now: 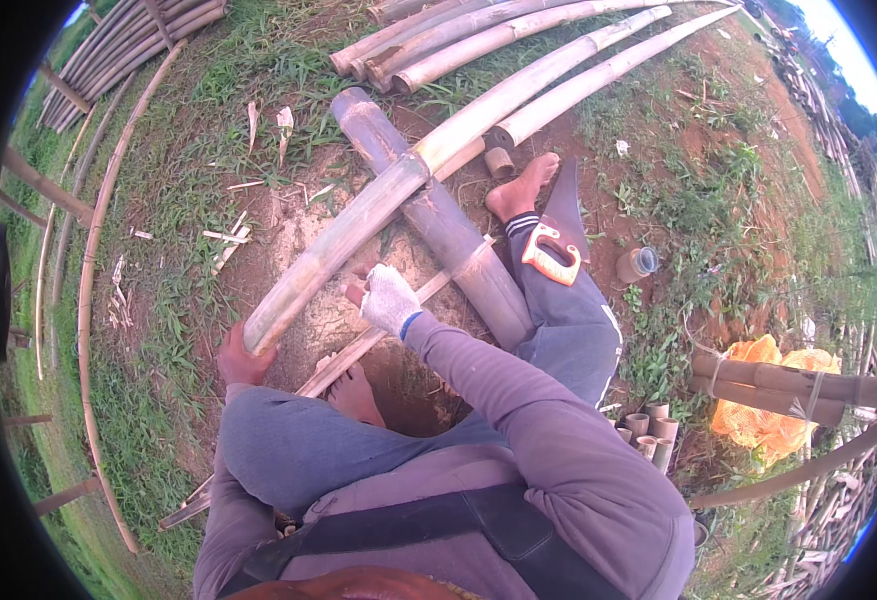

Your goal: The person sits on the ground and uses a hand saw to cut long bamboo poles into shorter sections. They repeatedly position a pole, saw through it, and move the cut piece aside.

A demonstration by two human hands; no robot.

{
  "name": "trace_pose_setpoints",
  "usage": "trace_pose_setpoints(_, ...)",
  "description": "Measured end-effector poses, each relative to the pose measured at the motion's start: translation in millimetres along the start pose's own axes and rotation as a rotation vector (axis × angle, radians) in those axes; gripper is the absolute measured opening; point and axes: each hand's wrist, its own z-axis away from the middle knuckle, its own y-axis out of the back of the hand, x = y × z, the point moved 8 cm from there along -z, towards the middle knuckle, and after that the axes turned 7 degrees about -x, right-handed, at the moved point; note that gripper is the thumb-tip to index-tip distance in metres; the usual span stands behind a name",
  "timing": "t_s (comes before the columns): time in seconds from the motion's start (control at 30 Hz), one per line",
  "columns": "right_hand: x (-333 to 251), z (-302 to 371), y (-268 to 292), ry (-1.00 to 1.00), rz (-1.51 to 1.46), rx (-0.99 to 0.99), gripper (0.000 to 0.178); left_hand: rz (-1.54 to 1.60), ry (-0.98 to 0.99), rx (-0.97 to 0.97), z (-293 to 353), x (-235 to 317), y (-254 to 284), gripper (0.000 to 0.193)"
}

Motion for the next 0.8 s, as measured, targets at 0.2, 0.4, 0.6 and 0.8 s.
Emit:
trace_pose_setpoints(0.2, 34, 49, 2, -0.002, 0.155, -0.061, 0.052, 0.018, -0.03, 0.079, -15, -21, -25, 0.091)
trace_pose_setpoints(0.4, 44, 80, 26, -0.082, 0.182, -0.055, 0.051, 0.056, 0.023, -0.008, -18, -22, -35, 0.09)
trace_pose_setpoints(0.6, 54, 102, 44, -0.164, 0.145, -0.04, 0.049, 0.008, -0.016, 0.009, -19, 27, 7, 0.086)
trace_pose_setpoints(0.8, 85, 87, 41, -0.134, 0.17, 0.13, 0.047, -0.016, 0.02, 0.04, -20, 26, -15, 0.087)
